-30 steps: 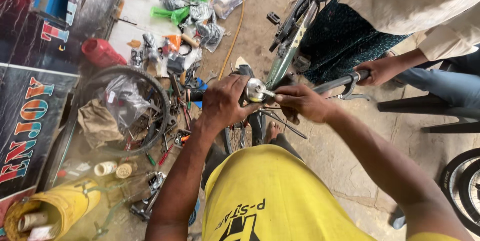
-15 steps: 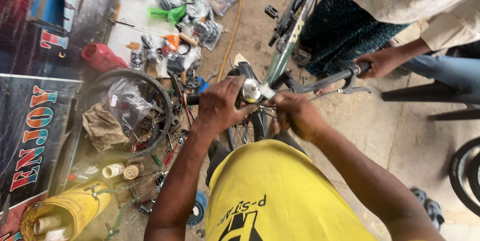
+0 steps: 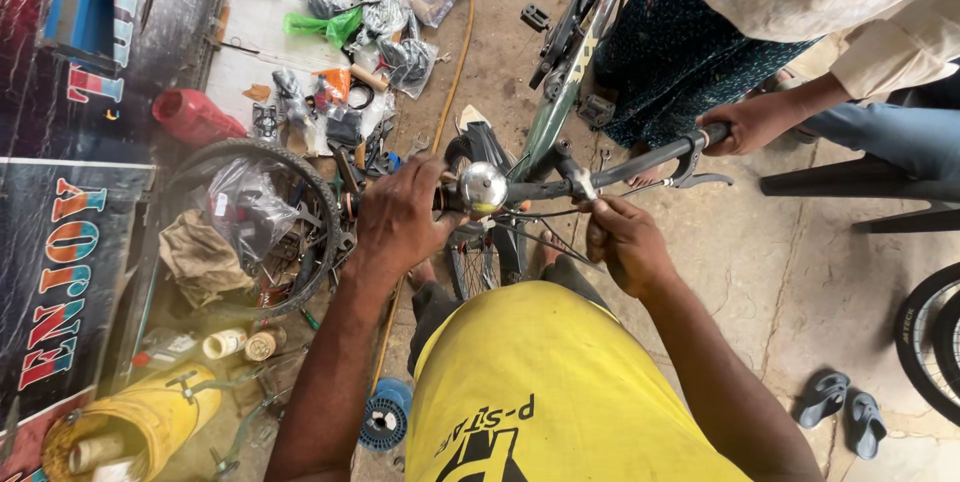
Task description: The person applies lubricant to a bicycle's steering column and installs a bicycle bell onto the handlebars using a wrench.
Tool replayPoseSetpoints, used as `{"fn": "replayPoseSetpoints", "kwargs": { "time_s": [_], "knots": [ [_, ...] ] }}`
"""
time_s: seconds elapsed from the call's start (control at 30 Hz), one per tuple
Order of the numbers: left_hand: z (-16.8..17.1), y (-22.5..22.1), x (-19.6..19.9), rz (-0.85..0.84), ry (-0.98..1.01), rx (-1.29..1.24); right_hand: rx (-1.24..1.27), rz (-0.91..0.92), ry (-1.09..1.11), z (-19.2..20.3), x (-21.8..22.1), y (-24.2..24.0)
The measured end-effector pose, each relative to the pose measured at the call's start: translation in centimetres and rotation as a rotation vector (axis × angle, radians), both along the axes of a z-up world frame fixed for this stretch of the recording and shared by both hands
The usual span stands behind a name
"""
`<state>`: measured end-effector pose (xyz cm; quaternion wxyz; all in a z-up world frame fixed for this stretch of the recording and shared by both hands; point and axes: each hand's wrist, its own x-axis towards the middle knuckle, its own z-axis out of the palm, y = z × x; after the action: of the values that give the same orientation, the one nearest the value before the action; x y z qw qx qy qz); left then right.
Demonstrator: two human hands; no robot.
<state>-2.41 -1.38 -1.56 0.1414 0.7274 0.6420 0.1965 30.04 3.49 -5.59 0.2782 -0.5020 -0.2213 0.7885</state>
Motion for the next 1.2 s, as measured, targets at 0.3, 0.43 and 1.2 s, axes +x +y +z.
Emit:
{"fn": "replayPoseSetpoints", "kwargs": {
  "time_s": [0.3,0.43,1.2],
  "knots": [
    [1.7,1.2,1.7,-0.093,-0.189,0.051,0.731,0.331,-0.386,1.4,-3.5,0.7],
    [1.7,2.0,2.5,-0.048,-0.233,-0.065,1.163,0.389,-0.663,3.3,-5.9,1.1],
    [0.6,1.6,2.8,-0.047,-0.234,0.024,1.589,0.466,-0.951,1.0,-8.2,-4.0]
  ]
}}
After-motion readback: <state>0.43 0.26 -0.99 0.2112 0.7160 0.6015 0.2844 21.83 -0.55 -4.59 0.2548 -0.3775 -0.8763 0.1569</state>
